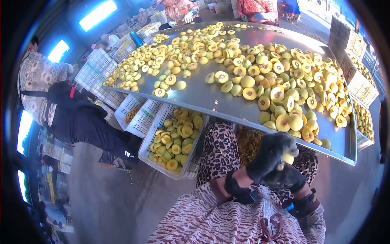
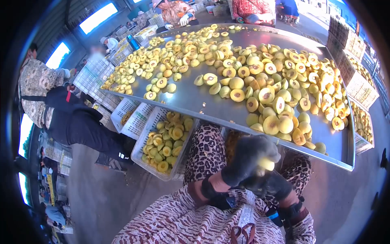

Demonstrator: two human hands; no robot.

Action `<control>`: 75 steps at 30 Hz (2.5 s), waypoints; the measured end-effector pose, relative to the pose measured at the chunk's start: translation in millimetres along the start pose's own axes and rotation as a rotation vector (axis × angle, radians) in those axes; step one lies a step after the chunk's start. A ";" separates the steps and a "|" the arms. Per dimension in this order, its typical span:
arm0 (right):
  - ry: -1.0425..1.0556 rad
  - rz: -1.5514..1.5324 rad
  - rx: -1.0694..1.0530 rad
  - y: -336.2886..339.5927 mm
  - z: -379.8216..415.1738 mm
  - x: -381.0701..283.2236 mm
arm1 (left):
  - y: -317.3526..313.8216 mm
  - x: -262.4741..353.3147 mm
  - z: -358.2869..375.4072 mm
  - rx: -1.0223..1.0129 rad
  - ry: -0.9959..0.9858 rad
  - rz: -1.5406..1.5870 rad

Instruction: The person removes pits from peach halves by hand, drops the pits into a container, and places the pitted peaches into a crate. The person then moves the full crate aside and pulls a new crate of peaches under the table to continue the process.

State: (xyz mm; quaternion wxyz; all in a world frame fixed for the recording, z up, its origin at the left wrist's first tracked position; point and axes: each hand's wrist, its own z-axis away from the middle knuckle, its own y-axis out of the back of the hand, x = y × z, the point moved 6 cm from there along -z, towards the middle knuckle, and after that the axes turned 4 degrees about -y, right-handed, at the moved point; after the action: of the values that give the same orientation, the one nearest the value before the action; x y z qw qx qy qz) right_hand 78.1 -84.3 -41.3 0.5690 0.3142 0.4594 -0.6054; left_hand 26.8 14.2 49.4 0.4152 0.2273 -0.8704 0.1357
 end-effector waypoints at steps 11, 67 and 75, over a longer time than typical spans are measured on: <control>0.975 0.537 0.196 -51.2 -49.6 -66.4 | 56.4 36.0 18.2 0.162 0.178 0.167; 0.695 0.463 0.704 27.4 -46.5 -21.3 | 21.6 -81.3 13.4 0.501 0.509 0.755; 0.697 0.174 0.233 3.5 -38.5 -41.9 | 25.3 -42.2 10.4 0.256 0.442 0.351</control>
State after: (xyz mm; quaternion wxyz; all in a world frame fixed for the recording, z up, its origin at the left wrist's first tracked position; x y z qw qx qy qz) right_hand 82.6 -32.1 -18.8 0.3883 0.6018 0.5251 -0.4598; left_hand 30.3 43.4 8.7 0.5325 0.0891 -0.7609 0.3599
